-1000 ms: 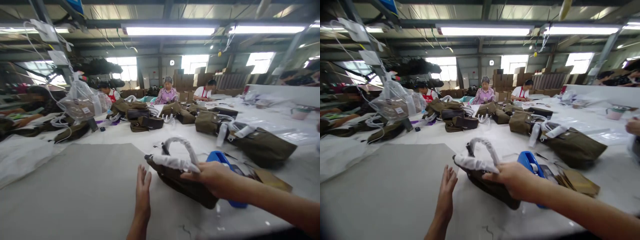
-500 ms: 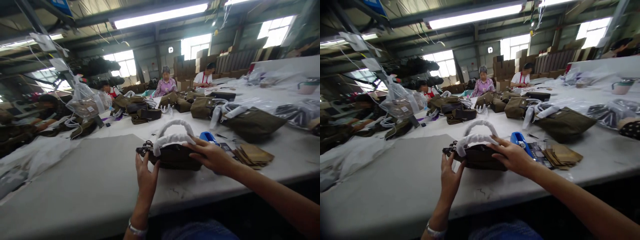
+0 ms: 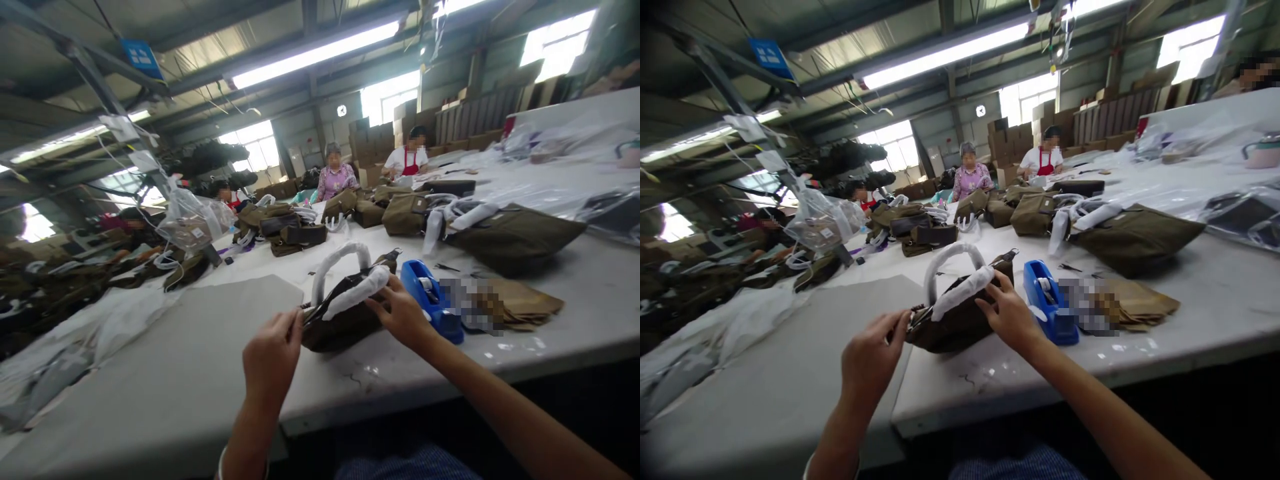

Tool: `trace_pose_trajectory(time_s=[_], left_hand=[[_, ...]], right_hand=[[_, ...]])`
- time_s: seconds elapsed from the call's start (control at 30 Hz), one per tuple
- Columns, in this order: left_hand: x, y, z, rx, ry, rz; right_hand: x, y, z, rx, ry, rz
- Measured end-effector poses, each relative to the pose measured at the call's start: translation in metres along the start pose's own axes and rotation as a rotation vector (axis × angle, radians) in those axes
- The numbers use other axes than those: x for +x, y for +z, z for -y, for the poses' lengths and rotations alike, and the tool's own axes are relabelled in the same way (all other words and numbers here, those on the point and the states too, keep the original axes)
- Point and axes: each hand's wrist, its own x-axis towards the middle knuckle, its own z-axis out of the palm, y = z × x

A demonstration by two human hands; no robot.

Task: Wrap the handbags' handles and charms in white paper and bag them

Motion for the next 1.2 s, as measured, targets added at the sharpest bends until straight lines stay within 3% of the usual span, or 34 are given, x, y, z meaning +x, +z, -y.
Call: trace_pose_trajectory(time_s=[0.07, 0.1, 0.23, 0.3, 0.37, 0.43, 0.53, 0.67, 0.83, 1.0, 1.1, 1.2], left_hand=[[0.02, -0.004, 0.006, -0.099, 0.089, -0.063], [0.031, -0.002, 0.009, -0.168, 0.139, -0.005], [0.067, 0.02, 0.014, -0.418, 0.243, 0.46], [0.075, 0.031, 0.012, -0.457, 0.261, 0.562], [0.075, 0.035, 0.007, -0.471, 0.275, 0.584], [0.069, 0.034, -0.004, -0.484, 0.286, 0.587], [0.05, 0.028, -0.027, -0.549, 0.258, 0.579], [0.019, 0.026, -0.053, -0.813, 0.035, 0.655], [-0.016, 0.037, -0.05, -1.132, -0.116, 0.695], [-0.049, 0.04, -0.042, -1.184, -0.139, 0.578], [-0.053, 0.024, -0.04, -1.175, -0.102, 0.687], [-0.038, -0.003, -0.025, -0.987, 0.065, 0.873]], right_hand=[[0.001, 0.003, 0.0, 0.024, 0.005, -0.033], [0.002, 0.003, -0.001, 0.042, 0.01, -0.046], [-0.001, 0.001, 0.0, 0.154, 0.065, -0.083], [-0.011, 0.002, 0.004, 0.25, 0.152, -0.138], [-0.026, 0.006, 0.011, 0.4, 0.279, -0.135], [-0.042, 0.013, 0.023, 0.614, 0.378, -0.007], [-0.057, 0.019, 0.044, 0.847, 0.404, 0.201], [-0.054, 0.003, 0.063, 0.783, 0.449, 0.209], [-0.046, -0.035, 0.06, 0.601, 0.376, 0.386], [-0.046, -0.052, 0.047, 0.214, 0.326, 0.224], [-0.051, -0.051, 0.046, 0.164, 0.311, 0.161], [-0.057, -0.049, 0.05, 0.211, 0.248, 0.184]])
